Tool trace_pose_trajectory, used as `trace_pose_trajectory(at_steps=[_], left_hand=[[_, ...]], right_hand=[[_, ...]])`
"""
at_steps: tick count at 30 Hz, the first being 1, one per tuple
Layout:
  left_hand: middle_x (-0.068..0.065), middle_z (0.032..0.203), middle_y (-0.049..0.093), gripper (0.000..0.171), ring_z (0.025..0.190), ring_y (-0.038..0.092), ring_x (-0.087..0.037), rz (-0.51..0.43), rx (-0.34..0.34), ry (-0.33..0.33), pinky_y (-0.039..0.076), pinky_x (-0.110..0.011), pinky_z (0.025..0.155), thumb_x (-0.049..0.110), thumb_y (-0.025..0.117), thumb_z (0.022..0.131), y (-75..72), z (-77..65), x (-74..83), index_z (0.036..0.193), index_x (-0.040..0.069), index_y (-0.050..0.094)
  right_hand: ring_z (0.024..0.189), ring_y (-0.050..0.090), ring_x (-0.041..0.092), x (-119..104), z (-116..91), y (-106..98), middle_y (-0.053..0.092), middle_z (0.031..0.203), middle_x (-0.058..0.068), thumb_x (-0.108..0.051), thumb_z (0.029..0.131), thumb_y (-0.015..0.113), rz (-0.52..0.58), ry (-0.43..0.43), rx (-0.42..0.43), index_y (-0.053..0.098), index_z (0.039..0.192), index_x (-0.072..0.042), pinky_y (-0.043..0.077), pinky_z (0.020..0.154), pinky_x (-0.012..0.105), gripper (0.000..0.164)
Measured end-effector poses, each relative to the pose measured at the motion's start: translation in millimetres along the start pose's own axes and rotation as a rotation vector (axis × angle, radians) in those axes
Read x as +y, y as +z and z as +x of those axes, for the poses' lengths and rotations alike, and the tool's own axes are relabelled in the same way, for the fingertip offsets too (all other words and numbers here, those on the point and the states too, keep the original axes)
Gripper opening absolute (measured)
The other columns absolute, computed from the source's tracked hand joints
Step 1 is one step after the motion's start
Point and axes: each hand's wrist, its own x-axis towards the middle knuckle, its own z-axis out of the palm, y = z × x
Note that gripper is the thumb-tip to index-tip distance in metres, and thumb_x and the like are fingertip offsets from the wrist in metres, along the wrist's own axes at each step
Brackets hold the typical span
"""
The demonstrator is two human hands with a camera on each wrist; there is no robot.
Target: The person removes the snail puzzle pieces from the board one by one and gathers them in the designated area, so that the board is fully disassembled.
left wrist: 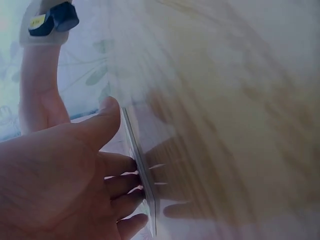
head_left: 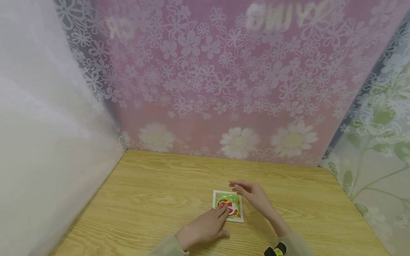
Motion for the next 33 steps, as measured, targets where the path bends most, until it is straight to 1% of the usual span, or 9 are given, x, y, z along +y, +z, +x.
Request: trace_pose_trajectory(at_steps=[2,5,8,13,19,22,26,29,33], left_hand=[[-0.013,0.163,0.032,0.075,0.15,0.031,-0.021,0.017,0.003,-0.002,0.037,-0.042,0.116,0.054,0.047,0.102,2.6,0.1,-0.1,0.156,0.003,0.036],[-0.011,0.164,0.03,0.076,0.151,0.03,-0.02,0.029,-0.001,-0.001,0.036,-0.043,0.117,0.056,0.045,0.102,6.4,0.4,-1.0,0.157,0.004,0.035],[-0.011,0.164,0.03,0.077,0.151,0.029,-0.02,0.027,-0.004,-0.005,0.035,-0.043,0.118,0.058,0.044,0.102,8.8,1.1,-1.8,0.157,0.005,0.035],[-0.01,0.164,0.031,0.077,0.151,0.03,-0.019,0.031,-0.005,-0.016,0.034,-0.041,0.118,0.058,0.044,0.101,6.9,0.4,-0.4,0.157,0.006,0.035],[-0.012,0.163,0.032,0.076,0.15,0.032,-0.02,0.04,-0.001,-0.004,0.036,-0.04,0.117,0.057,0.045,0.102,1.3,-2.1,2.4,0.156,0.004,0.037],[-0.012,0.163,0.032,0.077,0.15,0.031,-0.02,0.031,-0.008,-0.006,0.036,-0.039,0.117,0.058,0.044,0.102,-0.1,-1.8,3.0,0.156,0.004,0.038],[-0.011,0.164,0.031,0.078,0.151,0.031,-0.019,0.008,-0.024,-0.014,0.036,-0.039,0.117,0.058,0.044,0.101,0.1,-0.6,3.6,0.156,0.004,0.037],[-0.012,0.163,0.033,0.077,0.15,0.032,-0.019,0.011,-0.017,-0.011,0.037,-0.038,0.116,0.058,0.045,0.101,0.0,-0.7,4.1,0.156,0.003,0.038],[-0.012,0.162,0.034,0.076,0.15,0.032,-0.019,0.02,-0.008,-0.007,0.037,-0.038,0.116,0.057,0.046,0.102,0.2,-1.0,4.7,0.155,0.003,0.039]], right_hand=[[0.116,0.067,0.026,2,7,0,0.07,0.129,0.006,-0.03,0.104,0.059,-0.07,-0.027,-0.019,0.068,0.132,-0.013,0.056,0.094,0.038,0.034],[0.118,0.066,0.026,5,17,1,0.07,0.129,0.004,-0.033,0.104,0.059,-0.165,-0.065,-0.065,0.069,0.131,-0.013,0.055,0.095,0.041,0.036],[0.119,0.065,0.028,7,27,4,0.069,0.13,0.006,-0.033,0.104,0.057,-0.212,-0.09,-0.124,0.068,0.132,-0.01,0.054,0.096,0.045,0.038],[0.116,0.067,0.031,10,41,10,0.069,0.13,0.01,-0.028,0.106,0.056,-0.25,-0.08,-0.201,0.067,0.132,-0.006,0.054,0.096,0.047,0.036],[0.112,0.068,0.032,14,54,17,0.07,0.125,0.012,-0.02,0.104,0.058,-0.298,-0.085,-0.257,0.07,0.128,-0.004,0.057,0.091,0.043,0.031],[0.111,0.068,0.029,16,57,21,0.072,0.122,0.01,-0.019,0.104,0.059,-0.305,-0.097,-0.283,0.071,0.126,-0.005,0.057,0.09,0.04,0.029],[0.105,0.069,0.024,18,61,23,0.073,0.117,0.008,-0.016,0.104,0.059,-0.338,-0.117,-0.314,0.071,0.125,-0.005,0.057,0.088,0.039,0.027],[0.102,0.068,0.022,19,64,25,0.073,0.114,0.007,-0.011,0.101,0.062,-0.372,-0.121,-0.338,0.072,0.123,-0.005,0.057,0.086,0.038,0.025],[0.101,0.068,0.023,19,66,27,0.073,0.112,0.008,-0.005,0.098,0.064,-0.408,-0.124,-0.364,0.073,0.12,-0.002,0.057,0.084,0.035,0.024]])
